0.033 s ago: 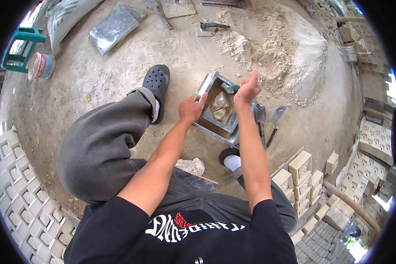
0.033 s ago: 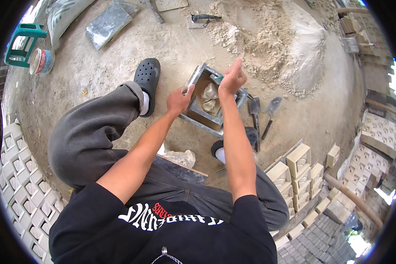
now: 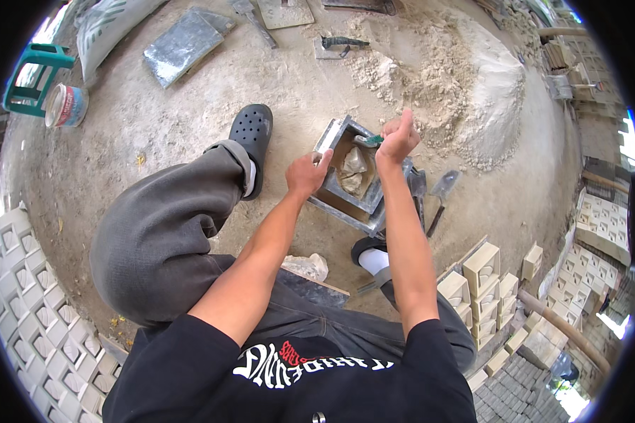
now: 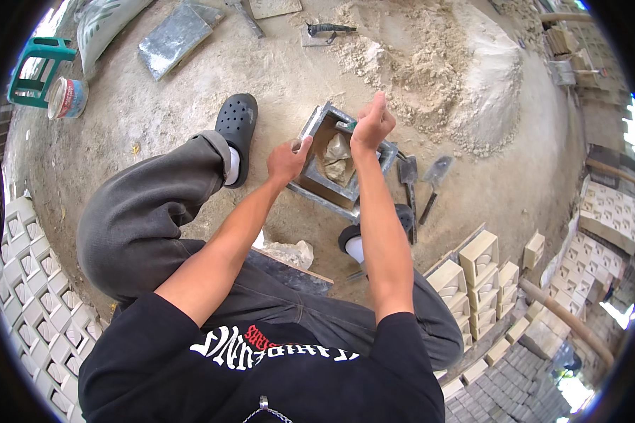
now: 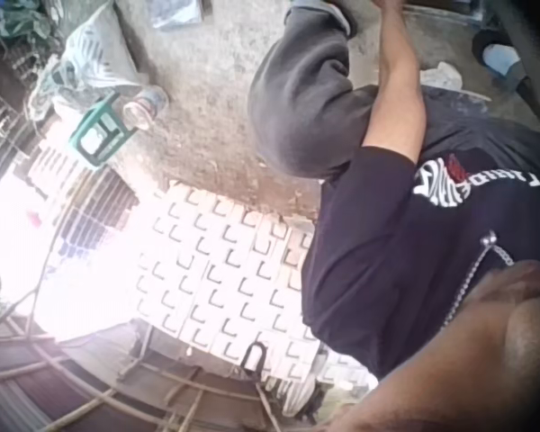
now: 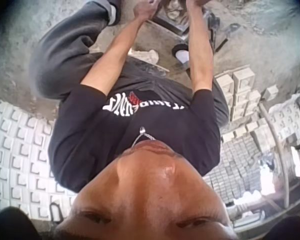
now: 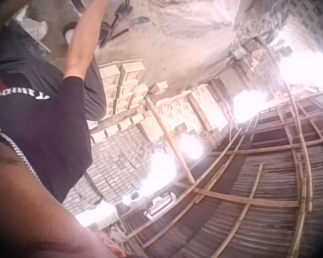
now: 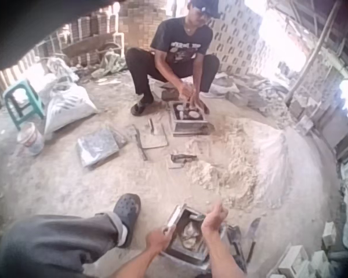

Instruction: The person shapes a block of material inside a metal mold by hand and with a tool, then removes the mold.

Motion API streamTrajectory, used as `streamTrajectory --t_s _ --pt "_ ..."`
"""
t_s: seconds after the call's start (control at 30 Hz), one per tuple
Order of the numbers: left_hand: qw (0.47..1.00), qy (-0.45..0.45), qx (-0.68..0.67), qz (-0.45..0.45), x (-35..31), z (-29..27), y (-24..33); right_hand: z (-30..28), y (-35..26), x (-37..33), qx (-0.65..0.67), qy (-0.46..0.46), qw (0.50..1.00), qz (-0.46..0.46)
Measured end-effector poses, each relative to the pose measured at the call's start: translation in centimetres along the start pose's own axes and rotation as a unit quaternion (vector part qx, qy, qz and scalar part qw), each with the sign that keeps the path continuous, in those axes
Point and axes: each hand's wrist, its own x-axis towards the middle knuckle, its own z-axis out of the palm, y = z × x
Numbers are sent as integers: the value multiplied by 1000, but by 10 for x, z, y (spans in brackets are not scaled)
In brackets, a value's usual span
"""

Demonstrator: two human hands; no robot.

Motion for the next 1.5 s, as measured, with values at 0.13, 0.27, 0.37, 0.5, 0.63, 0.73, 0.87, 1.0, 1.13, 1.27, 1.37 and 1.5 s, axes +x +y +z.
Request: streamTrajectory --t_s 0.13,0.27,0.37,0.5,0.63,0.73,0.87,1.0,1.13,1.27,1.37,1.5 --pt "1000 -7 1 -5 3 -4 -4 8 -24 -7 39 -162 986 -19" --pt "1000 -3 9 -7 1 -1 -5 0 -14 -20 12 -215 975 -45" --pt "1000 -2 -10 -10 3 -2 1 4 1 -12 9 -273 961 43" --pt "1000 7 -11 -6 1 -5 -10 15 -28 -21 54 -271 961 8" --pt "1000 0 -18 -2 3 0 -2 -8 9 -15 24 -268 963 20" --pt "1000 -1 -16 -2 2 0 -10 -2 -12 -11 30 -290 956 44" --pt "1000 11 -4 7 5 2 -5 -17 4 -15 -31 -320 945 -57" --pt "999 21 -24 14 7 3 -7 -5 4 -13 -35 -347 937 4" --pt "1000 7 -13 10 4 0 -12 -1 -28 -29 36 -372 928 7" --pt "1000 8 -9 3 6 7 -4 -6 3 -20 -90 -315 930 -169" --pt "1000 16 -10 -1 3 4 -13 7 -15 -20 42 -332 940 67" --pt "1000 -2 2 -5 5 -1 -4 -7 -21 -27 126 -337 933 3"
